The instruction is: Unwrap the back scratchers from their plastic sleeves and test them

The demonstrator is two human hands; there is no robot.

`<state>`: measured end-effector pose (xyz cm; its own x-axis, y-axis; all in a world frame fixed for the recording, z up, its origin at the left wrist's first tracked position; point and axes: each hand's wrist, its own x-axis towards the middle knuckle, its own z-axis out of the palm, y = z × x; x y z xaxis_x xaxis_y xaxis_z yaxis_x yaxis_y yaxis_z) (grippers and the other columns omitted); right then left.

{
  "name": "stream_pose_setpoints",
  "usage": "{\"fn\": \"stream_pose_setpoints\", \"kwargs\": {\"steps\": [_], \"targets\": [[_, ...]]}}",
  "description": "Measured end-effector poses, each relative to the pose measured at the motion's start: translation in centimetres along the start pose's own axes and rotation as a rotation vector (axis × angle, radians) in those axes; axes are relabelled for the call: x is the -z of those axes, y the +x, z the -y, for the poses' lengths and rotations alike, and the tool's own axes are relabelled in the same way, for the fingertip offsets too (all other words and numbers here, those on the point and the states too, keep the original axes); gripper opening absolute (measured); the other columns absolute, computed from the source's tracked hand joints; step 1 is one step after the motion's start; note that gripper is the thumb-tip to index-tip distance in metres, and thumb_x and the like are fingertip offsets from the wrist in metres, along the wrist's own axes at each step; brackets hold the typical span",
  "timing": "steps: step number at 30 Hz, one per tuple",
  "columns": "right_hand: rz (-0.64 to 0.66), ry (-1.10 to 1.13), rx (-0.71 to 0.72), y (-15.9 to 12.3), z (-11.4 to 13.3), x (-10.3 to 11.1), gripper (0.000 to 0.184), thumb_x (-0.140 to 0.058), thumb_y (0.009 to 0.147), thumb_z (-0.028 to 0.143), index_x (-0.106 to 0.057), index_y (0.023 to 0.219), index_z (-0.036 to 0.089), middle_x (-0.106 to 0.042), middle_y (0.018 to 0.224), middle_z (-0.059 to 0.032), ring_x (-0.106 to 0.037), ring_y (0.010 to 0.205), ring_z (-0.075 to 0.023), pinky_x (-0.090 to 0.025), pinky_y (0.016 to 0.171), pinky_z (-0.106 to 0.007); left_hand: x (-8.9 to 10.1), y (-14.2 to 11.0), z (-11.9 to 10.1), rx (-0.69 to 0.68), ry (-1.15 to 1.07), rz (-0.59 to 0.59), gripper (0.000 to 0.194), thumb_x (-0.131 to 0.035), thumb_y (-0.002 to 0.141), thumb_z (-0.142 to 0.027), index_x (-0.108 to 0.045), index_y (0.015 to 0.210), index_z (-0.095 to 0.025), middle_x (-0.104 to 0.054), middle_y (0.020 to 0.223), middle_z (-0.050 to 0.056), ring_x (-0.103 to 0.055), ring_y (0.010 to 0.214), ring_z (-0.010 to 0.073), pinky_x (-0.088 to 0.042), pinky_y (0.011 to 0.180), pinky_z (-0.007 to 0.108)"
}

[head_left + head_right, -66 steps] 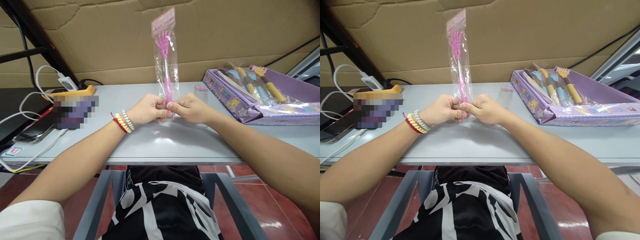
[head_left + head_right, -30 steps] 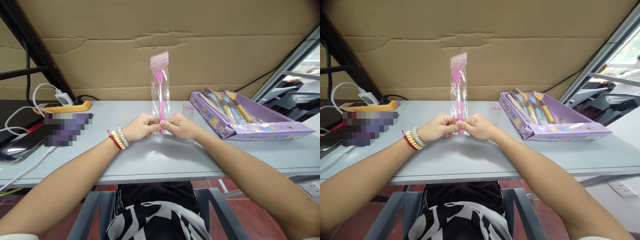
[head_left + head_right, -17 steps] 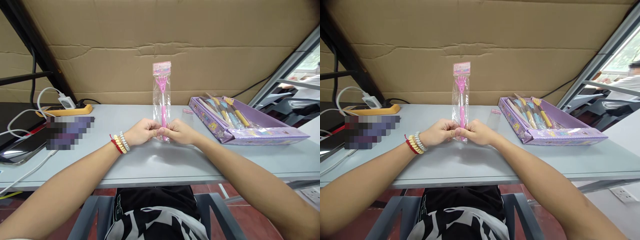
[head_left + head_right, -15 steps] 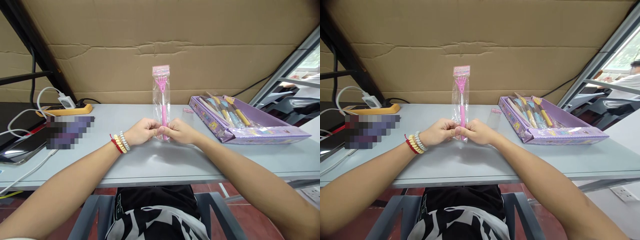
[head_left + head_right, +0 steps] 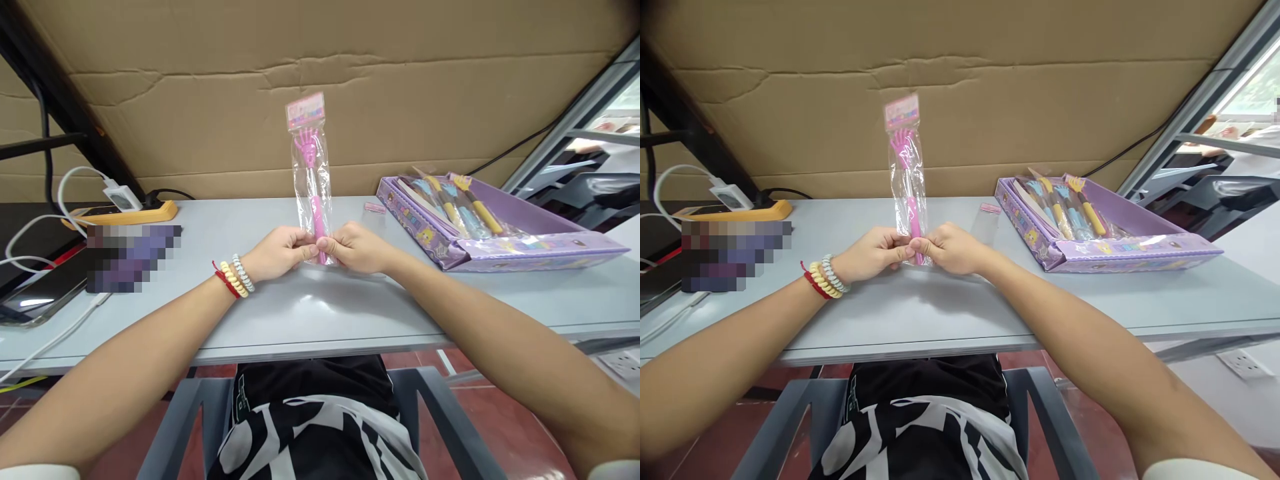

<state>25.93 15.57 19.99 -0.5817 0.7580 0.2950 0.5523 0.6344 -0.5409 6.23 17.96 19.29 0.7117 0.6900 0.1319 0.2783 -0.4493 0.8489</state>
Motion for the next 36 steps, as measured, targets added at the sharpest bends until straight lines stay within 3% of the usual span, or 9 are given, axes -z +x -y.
{"fn": "stream_pose_setpoints", "kwargs": {"steps": [5, 10, 19, 24, 29, 32, 36], "targets": [[0.006, -0.02, 0.014, 0.0, -0.2, 0.1, 0.07, -0.034, 0.089, 0.073, -0.044, 0.048, 0.017, -0.035, 0.041, 0.0041, -0.03, 0.043, -0.006, -0.028, 0.047, -0.023, 0.0, -0.1, -0.1, 0.022, -0.022, 0.048, 0.028, -0.06, 0.085, -0.042, -0.061, 0.079, -0.014, -0.049, 0.057, -0.004, -0.041, 0.051, 0.0067, -0.032, 0.049, 0.021], [0.004, -0.026, 0.011, 0.0, -0.1, 0.2, 0.074, -0.027, 0.09, 0.074, -0.044, 0.047, 0.017, -0.033, 0.043, 0.0035, -0.029, 0.045, -0.0062, -0.028, 0.048, -0.023, -0.2, -0.2, -0.8, 0.031, -0.132, 0.087, 0.022, -0.066, 0.083, -0.036, -0.06, 0.087, -0.015, -0.056, 0.066, -0.002, -0.052, 0.059, 0.0077, -0.042, 0.054, 0.021], [0.062, -0.078, -0.009, -0.2, 0.1, 0.4, 0.076, -0.025, 0.093, 0.071, -0.067, 0.065, 0.013, -0.025, 0.047, 0.0052, -0.024, 0.047, -0.0072, -0.024, 0.051, -0.024, -0.2, -0.1, -1.3, 0.074, -0.137, 0.082, 0.026, -0.073, 0.076, -0.036, -0.057, 0.075, -0.016, -0.056, 0.06, -0.003, -0.052, 0.058, 0.0082, -0.046, 0.056, 0.022], [0.062, 0.028, -0.043, -0.2, 0.2, 0.5, 0.078, -0.025, 0.091, 0.073, -0.071, 0.075, 0.013, -0.04, 0.052, 0.0022, -0.032, 0.051, -0.0079, -0.027, 0.052, -0.024, 0.0, -0.1, -1.2, 0.037, -0.195, 0.095, 0.026, -0.072, 0.077, -0.037, -0.058, 0.074, -0.015, -0.057, 0.061, -0.003, -0.051, 0.058, 0.0075, -0.047, 0.058, 0.022], [0.033, 0.076, -0.088, -0.1, 0.1, 0.3, 0.068, -0.035, 0.09, 0.071, -0.062, 0.067, 0.013, -0.052, 0.057, -0.001, -0.04, 0.052, -0.0083, -0.031, 0.053, -0.024, -0.1, -0.1, -1.3, 0.077, -0.187, 0.086, 0.03, -0.076, 0.072, -0.038, -0.057, 0.073, -0.015, -0.056, 0.061, -0.004, -0.048, 0.054, 0.0068, -0.045, 0.056, 0.022], [0.023, 0.106, -0.109, 0.0, -0.1, 0.1, 0.064, -0.037, 0.09, 0.069, -0.058, 0.067, 0.014, -0.052, 0.054, -0.0008, -0.044, 0.051, -0.0094, -0.035, 0.054, -0.024, -0.1, -0.1, -1.1, 0.094, -0.15, 0.095, 0.028, -0.072, 0.076, -0.039, -0.058, 0.077, -0.015, -0.057, 0.064, -0.003, -0.05, 0.056, 0.0075, -0.044, 0.058, 0.023], [0.014, 0.21, -0.095, 0.0, -0.3, 0.1, 0.06, -0.039, 0.09, 0.068, -0.06, 0.073, 0.014, -0.061, 0.066, -0.0031, -0.05, 0.055, -0.0103, -0.037, 0.056, -0.024, 0.2, 0.0, -0.8, 0.089, -0.096, 0.109, 0.032, -0.063, 0.083, -0.047, -0.058, 0.08, -0.015, -0.061, 0.073, 0.0, -0.053, 0.059, 0.0082, -0.042, 0.058, 0.024]]}}
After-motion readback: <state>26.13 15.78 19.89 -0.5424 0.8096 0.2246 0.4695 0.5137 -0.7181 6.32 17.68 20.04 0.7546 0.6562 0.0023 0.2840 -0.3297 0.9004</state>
